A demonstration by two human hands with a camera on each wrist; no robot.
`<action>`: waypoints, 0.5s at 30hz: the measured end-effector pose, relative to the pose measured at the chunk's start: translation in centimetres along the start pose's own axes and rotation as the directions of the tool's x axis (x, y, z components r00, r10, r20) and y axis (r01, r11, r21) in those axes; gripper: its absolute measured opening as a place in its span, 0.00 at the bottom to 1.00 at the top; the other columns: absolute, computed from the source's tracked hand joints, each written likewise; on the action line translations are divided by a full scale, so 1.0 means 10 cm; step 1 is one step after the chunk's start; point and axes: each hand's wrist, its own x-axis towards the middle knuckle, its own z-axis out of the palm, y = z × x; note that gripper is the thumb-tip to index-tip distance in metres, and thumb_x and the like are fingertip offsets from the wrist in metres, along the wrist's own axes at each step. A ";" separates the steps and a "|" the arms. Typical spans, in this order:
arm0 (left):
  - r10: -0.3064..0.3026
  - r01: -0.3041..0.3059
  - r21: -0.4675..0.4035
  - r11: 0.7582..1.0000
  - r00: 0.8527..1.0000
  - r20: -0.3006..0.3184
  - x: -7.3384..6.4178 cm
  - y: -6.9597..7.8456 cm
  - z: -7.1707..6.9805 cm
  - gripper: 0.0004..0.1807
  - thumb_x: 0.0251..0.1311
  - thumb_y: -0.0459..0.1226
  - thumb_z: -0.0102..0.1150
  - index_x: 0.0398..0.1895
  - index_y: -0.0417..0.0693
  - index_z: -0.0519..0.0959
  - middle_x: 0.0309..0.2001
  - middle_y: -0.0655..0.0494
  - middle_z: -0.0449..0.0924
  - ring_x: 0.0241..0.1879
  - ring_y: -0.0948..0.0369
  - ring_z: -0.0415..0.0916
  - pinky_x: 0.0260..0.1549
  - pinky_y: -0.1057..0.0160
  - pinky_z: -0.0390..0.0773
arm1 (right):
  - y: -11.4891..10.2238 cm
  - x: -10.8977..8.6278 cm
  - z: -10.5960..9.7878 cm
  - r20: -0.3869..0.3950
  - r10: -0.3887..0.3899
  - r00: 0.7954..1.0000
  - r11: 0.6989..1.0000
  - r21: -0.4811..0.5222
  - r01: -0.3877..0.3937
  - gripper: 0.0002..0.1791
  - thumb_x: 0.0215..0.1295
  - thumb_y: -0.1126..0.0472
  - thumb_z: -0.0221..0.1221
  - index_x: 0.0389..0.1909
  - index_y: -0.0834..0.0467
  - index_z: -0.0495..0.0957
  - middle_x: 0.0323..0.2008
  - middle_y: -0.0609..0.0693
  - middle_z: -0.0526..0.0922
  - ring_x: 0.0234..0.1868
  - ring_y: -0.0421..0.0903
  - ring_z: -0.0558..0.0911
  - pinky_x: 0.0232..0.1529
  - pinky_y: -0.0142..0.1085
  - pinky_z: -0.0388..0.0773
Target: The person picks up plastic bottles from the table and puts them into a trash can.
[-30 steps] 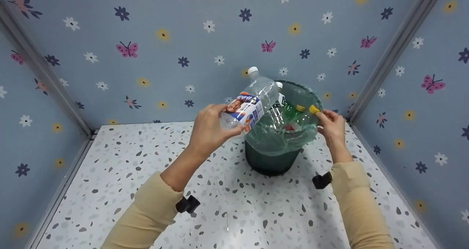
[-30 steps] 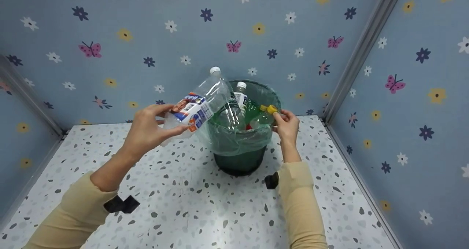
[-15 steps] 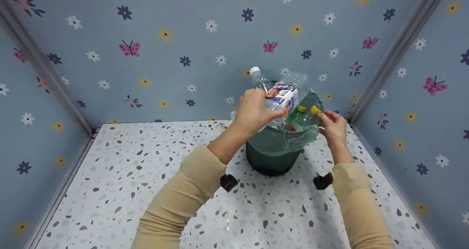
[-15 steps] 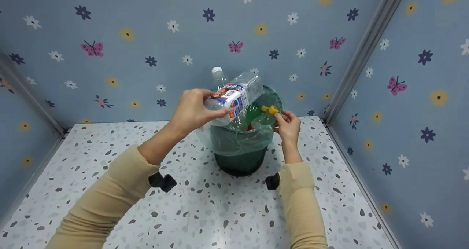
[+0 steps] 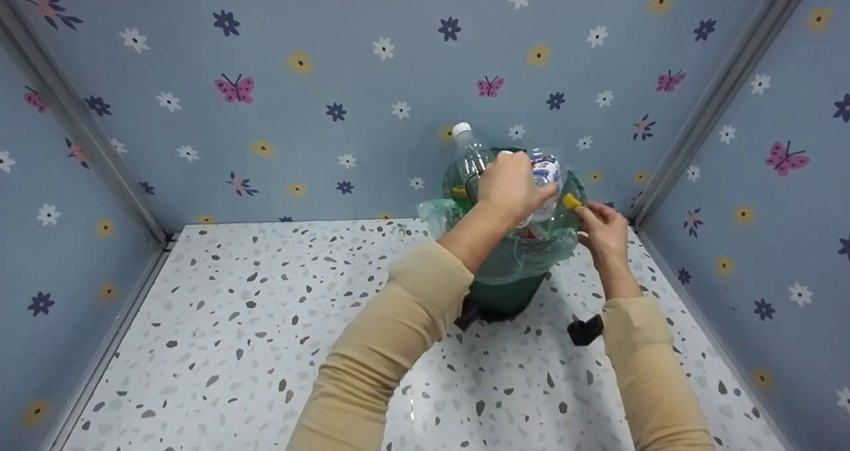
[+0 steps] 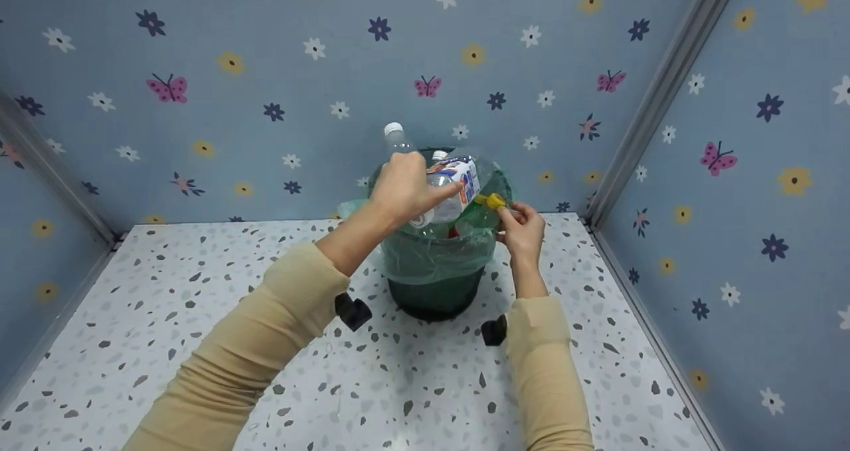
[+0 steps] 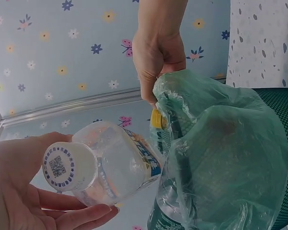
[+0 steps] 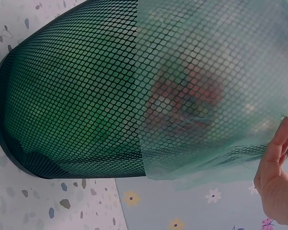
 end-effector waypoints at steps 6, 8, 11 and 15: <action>-0.061 0.060 0.022 0.998 0.998 0.034 0.10 0.07 0.09 0.27 0.53 0.58 0.51 0.45 0.47 0.77 0.41 0.55 0.77 0.35 0.62 0.76 0.33 0.68 0.77 | 0.00 0.00 -0.01 0.001 0.003 1.000 1.000 -0.011 -0.003 0.21 0.61 0.61 0.53 0.54 0.65 0.66 0.36 0.50 0.72 0.34 0.45 0.74 0.27 0.27 0.74; -0.072 0.071 0.031 0.997 0.997 0.041 0.13 0.10 0.10 0.27 0.53 0.58 0.51 0.45 0.47 0.77 0.40 0.56 0.77 0.37 0.62 0.76 0.34 0.68 0.76 | 0.01 0.00 -0.01 0.000 0.009 1.000 1.000 -0.013 -0.009 0.21 0.61 0.61 0.53 0.54 0.65 0.66 0.37 0.50 0.72 0.35 0.45 0.74 0.28 0.28 0.74; -0.088 0.086 0.035 0.996 0.995 0.049 0.17 0.13 0.13 0.28 0.52 0.58 0.52 0.47 0.48 0.76 0.43 0.56 0.77 0.41 0.61 0.75 0.38 0.67 0.75 | 0.01 0.00 0.00 -0.004 0.014 1.000 1.000 -0.026 -0.014 0.22 0.61 0.60 0.53 0.55 0.64 0.66 0.38 0.50 0.71 0.35 0.43 0.73 0.29 0.28 0.74; -0.104 0.103 0.014 0.995 0.993 0.048 0.20 0.15 0.16 0.28 0.50 0.59 0.54 0.46 0.48 0.77 0.41 0.57 0.77 0.39 0.61 0.75 0.34 0.66 0.76 | 0.01 0.01 0.00 -0.009 -0.007 1.000 0.999 -0.046 0.006 0.23 0.61 0.60 0.53 0.56 0.65 0.65 0.38 0.49 0.71 0.32 0.40 0.73 0.27 0.26 0.74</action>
